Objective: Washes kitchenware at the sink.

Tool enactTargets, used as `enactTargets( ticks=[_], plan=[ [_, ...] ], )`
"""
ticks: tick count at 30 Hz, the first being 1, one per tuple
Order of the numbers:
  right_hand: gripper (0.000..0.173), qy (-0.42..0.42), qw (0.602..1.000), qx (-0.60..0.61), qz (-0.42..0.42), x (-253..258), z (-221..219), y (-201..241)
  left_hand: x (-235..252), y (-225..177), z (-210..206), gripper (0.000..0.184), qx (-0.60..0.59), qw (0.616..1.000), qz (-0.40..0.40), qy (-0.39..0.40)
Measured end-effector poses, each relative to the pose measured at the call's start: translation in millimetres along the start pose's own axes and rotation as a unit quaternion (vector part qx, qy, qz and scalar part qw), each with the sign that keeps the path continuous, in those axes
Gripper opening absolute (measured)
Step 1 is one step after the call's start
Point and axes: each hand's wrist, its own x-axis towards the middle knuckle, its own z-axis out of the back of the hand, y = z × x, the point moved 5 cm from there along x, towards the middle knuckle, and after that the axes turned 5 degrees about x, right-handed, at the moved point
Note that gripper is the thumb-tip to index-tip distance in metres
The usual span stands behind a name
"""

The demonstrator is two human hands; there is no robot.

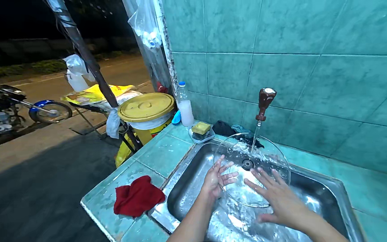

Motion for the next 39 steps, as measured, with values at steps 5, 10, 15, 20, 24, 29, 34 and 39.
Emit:
enactTargets(
  ticks=[5, 10, 15, 20, 24, 29, 34, 39],
  plan=[
    [0.054, -0.274, 0.953, -0.057, 0.119, -21.5, 29.6, 13.9, -4.3, -3.9, -20.7, 0.051, -0.038, 0.999, 0.03, -0.006],
    [0.03, -0.238, 0.904, 0.346, -0.084, -20.2, 58.7, -15.0, -7.2, -26.7, -37.8, 0.058, 0.049, 0.999, -0.01, -0.01],
    [0.037, -0.291, 0.521, 0.781, -0.186, 5.9, 2.2, -52.7, 3.5, -17.5, -40.4, 0.059, 0.426, 0.888, -0.173, -0.025],
    [0.038, -0.355, 0.322, 0.863, -0.161, 26.0, -30.7, -38.1, -2.7, 6.7, -70.5, 0.081, 0.67, 0.701, -0.244, -0.006],
    [0.039, -0.368, 0.285, 0.875, -0.13, 27.4, -31.6, -25.8, 12.8, -2.4, -87.0, 0.074, 0.712, 0.652, -0.259, -0.033],
    [0.037, -0.383, 0.258, 0.877, -0.131, 15.1, -29.4, -24.7, 35.9, -19.5, -107.8, 0.053, 0.681, 0.684, -0.259, 0.037],
    [0.037, -0.393, 0.252, 0.875, -0.13, 7.6, -33.5, -28.2, 35.9, -16.2, -134.0, 0.029, 0.672, 0.678, -0.289, 0.07],
    [0.039, -0.368, 0.292, 0.874, -0.13, -0.8, -37.7, -30.4, 35.5, -16.6, -139.3, 0.031, 0.704, 0.612, -0.35, 0.086]
  ],
)
